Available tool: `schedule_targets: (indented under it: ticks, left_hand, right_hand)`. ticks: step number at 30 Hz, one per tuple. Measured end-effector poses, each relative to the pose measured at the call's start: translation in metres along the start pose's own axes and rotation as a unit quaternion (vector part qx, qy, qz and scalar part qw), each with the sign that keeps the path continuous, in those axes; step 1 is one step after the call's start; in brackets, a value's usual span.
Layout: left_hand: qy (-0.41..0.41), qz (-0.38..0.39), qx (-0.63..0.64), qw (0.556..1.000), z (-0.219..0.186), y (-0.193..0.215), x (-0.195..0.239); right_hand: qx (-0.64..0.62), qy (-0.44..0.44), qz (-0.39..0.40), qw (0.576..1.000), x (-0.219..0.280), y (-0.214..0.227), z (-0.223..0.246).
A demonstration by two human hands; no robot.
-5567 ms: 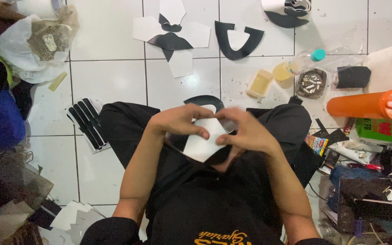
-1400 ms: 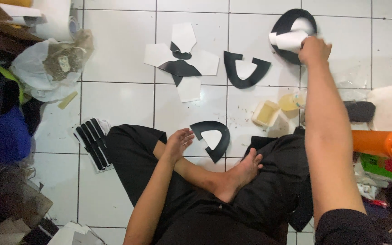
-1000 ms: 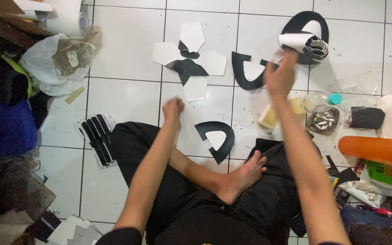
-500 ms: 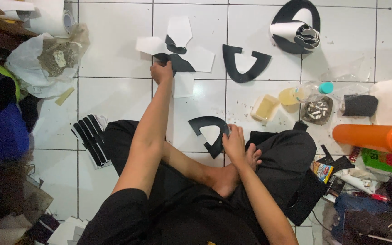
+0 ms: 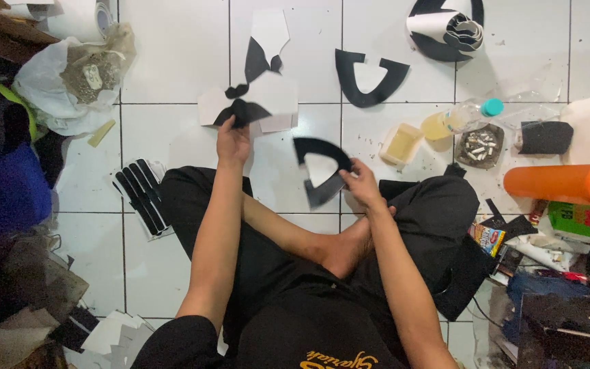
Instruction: The person sits on the floor and repeatedly assembles black and white paper cutouts into a mask-like shape. They pick up the pieces, align the edges, and press them together to form a single unit, then place the assembled piece on the floor and repeat the process with new pieces.
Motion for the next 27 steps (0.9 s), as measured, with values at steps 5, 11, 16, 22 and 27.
schedule_targets:
  ticks: [5,11,16,22,27]
  left_hand:
    - [0.008,0.001,-0.044,0.999,0.014,0.055,-0.011]
    - [0.054,0.066,-0.022,0.996,0.01,0.021,0.02]
    - [0.105,0.166,-0.055,0.979,-0.02,-0.07,0.102]
    - [0.028,0.083,-0.491,0.867,0.046,0.065,0.029]
    - [0.027,0.001,-0.412,0.911,0.039,0.056,0.054]
  right_hand:
    - [-0.166,0.077,0.005,0.983,0.031,0.014,0.02]
    - [-0.22,0.115,0.06,0.967,0.081,0.011,0.068]
    - [-0.321,0.138,-0.025,0.936,0.055,0.044,0.044]
    - [-0.29,0.103,-0.1,0.946,0.051,0.057,0.027]
    - [-0.317,0.033,-0.019,0.948,0.098,0.02,0.069]
Point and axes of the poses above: each hand's wrist, its own x-axis away from the middle knuckle, its own y-axis out of the back of the hand, z = x × y, the point moved 2 cm from there along -x, towards the middle knuckle, and after that the axes turned 13 degrees about -y, right-handed, at the moved point
